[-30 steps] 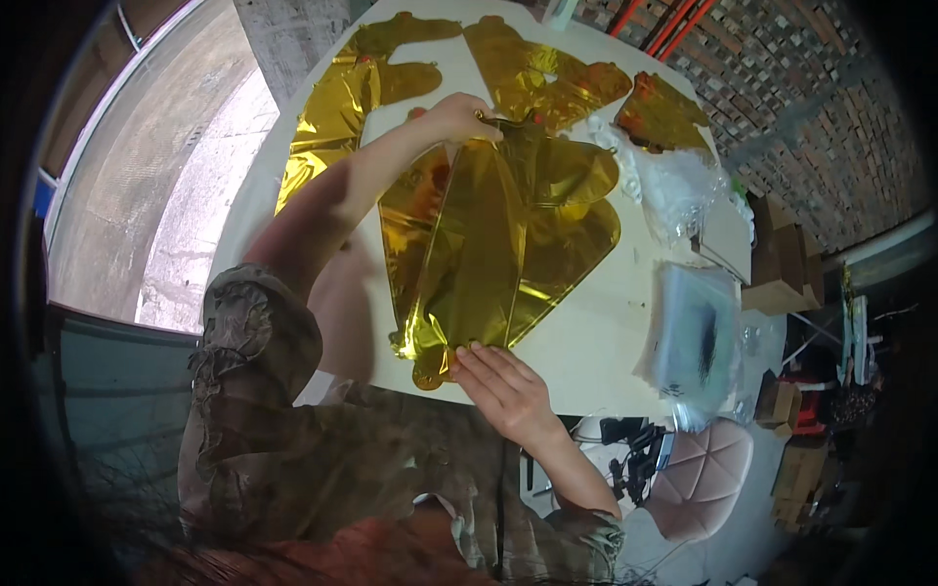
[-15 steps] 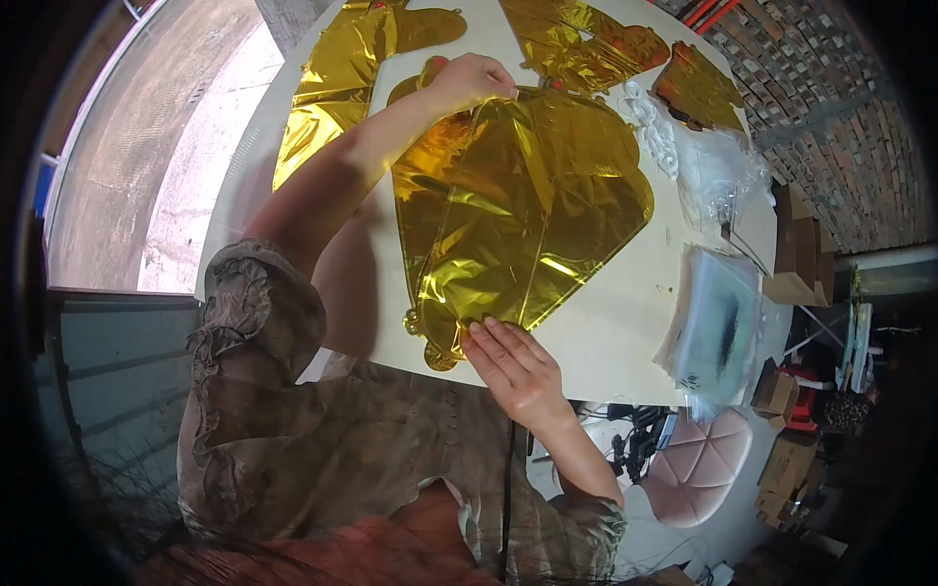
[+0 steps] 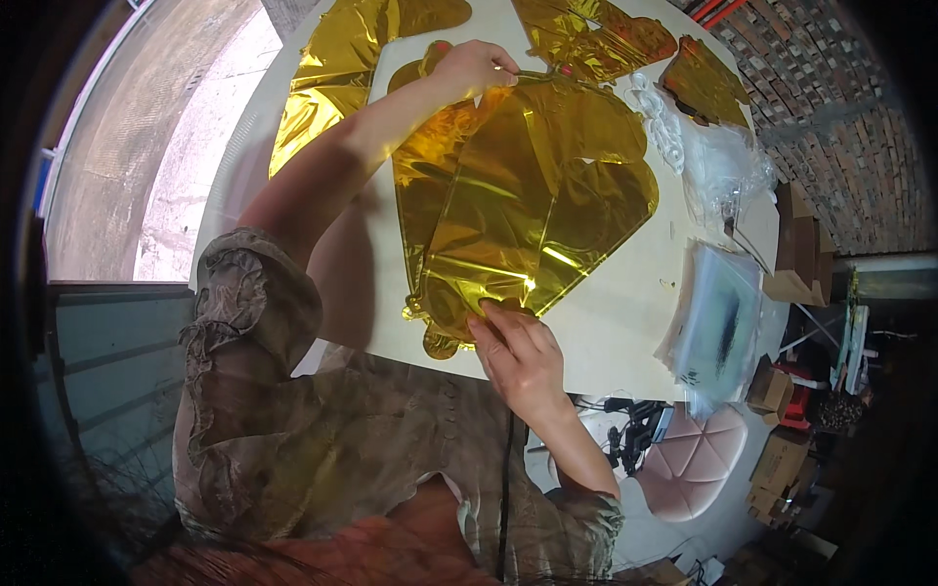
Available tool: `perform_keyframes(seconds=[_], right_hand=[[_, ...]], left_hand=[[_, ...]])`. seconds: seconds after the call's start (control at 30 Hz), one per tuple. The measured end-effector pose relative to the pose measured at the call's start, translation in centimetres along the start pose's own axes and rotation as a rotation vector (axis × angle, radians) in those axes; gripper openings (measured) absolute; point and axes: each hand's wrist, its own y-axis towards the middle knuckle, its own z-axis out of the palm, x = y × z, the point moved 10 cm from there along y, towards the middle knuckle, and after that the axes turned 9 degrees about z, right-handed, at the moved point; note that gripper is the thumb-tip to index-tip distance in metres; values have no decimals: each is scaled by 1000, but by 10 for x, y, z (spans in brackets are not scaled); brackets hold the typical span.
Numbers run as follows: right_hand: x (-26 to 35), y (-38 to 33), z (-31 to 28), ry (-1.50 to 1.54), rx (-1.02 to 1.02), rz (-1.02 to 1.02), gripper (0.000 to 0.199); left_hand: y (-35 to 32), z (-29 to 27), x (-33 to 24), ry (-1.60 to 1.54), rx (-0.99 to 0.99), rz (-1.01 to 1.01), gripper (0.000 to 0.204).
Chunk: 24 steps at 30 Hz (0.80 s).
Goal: The person folds gold foil letter balloons by hand, then packages them into plastic sleeves along with cardboard inserts.
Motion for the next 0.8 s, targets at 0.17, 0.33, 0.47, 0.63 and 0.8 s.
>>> perform_keyframes(seconds=[0.17,0.33,0.47,0.63,0.8], right_hand=[[25,-1,-8,29,16,-137,44],[40,0,0,-53,70,-244,30],[44,-1,1,-43,44,-272,27],[48,-1,1,-35,82,-303,29],[44,-7,3,-23,108,-294,30]], left_hand=[[-5,0,-9,98,32,-22,24],[-7,-3,-5,106,24,-58,24],[-5,1,-3,109,28,-55,25],[-6,-1,-4,106,27,-49,24],[-10,-2,-8,108,28,-55,22]])
